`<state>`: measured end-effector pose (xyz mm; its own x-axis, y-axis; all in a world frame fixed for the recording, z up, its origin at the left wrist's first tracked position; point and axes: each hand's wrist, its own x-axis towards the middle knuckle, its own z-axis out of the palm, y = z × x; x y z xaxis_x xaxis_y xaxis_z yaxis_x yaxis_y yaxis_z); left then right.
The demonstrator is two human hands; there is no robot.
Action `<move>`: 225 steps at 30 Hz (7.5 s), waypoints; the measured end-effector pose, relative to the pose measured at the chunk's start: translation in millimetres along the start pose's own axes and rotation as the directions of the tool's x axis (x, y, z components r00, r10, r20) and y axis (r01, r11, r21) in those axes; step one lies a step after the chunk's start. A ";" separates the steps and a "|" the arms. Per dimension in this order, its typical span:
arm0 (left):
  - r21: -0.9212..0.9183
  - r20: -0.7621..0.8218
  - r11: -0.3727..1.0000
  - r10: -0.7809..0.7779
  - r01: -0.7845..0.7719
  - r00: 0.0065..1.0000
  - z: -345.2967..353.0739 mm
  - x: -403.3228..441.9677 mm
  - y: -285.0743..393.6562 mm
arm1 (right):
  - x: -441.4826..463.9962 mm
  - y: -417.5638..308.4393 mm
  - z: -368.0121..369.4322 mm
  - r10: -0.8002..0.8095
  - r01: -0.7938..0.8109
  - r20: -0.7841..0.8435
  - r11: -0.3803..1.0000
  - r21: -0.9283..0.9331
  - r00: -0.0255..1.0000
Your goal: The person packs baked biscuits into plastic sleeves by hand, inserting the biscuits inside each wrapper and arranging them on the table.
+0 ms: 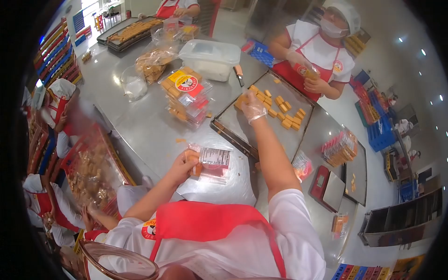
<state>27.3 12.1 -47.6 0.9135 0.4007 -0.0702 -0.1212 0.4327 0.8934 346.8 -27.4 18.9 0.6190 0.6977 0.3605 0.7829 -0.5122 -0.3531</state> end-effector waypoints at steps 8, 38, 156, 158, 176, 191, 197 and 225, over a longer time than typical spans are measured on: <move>-0.095 -0.014 0.995 -0.004 0.003 1.000 1.4 -0.9 4.1 | -24.0 2.0 12.9 -0.088 0.068 0.092 0.978 0.200 0.992; -0.287 -0.082 0.957 0.006 -0.030 0.997 0.8 2.6 0.9 | -34.9 -8.0 2.3 0.076 -0.178 0.196 0.794 0.581 0.978; -0.024 0.081 0.999 -0.038 0.041 0.996 33.5 -19.7 16.4 | -200.7 -105.4 -75.5 -0.154 -0.620 0.701 0.365 0.695 0.696; -0.078 0.071 0.995 -0.063 0.069 0.995 34.5 -18.9 16.7 | -193.0 -112.4 -82.8 -0.100 -0.695 0.782 0.398 0.599 0.616; -0.116 -0.067 0.991 0.060 -0.068 0.996 21.0 -10.7 3.5 | -37.9 -48.5 -26.3 -0.015 0.021 0.215 0.999 -0.027 0.976; -0.180 -0.113 0.981 0.050 -0.070 0.992 17.4 -5.5 -1.6 | -57.8 -21.1 -12.5 -0.049 0.017 0.170 0.983 0.184 0.984; -0.391 -0.233 0.912 0.033 -0.125 0.972 19.1 -7.5 3.6 | -104.6 -35.4 -42.1 0.093 -0.128 0.089 0.791 0.598 0.992; -0.396 -0.190 0.859 0.268 -0.323 0.945 18.9 -33.2 20.7 | -193.5 -87.8 -78.5 0.009 -0.305 0.348 0.503 0.809 0.938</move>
<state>1.8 -7.5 -18.4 0.7565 0.6480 0.0883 -0.5532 0.5621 0.6148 163.2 -156.8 47.9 0.5659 0.8237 0.0348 0.1554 -0.0651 -0.9857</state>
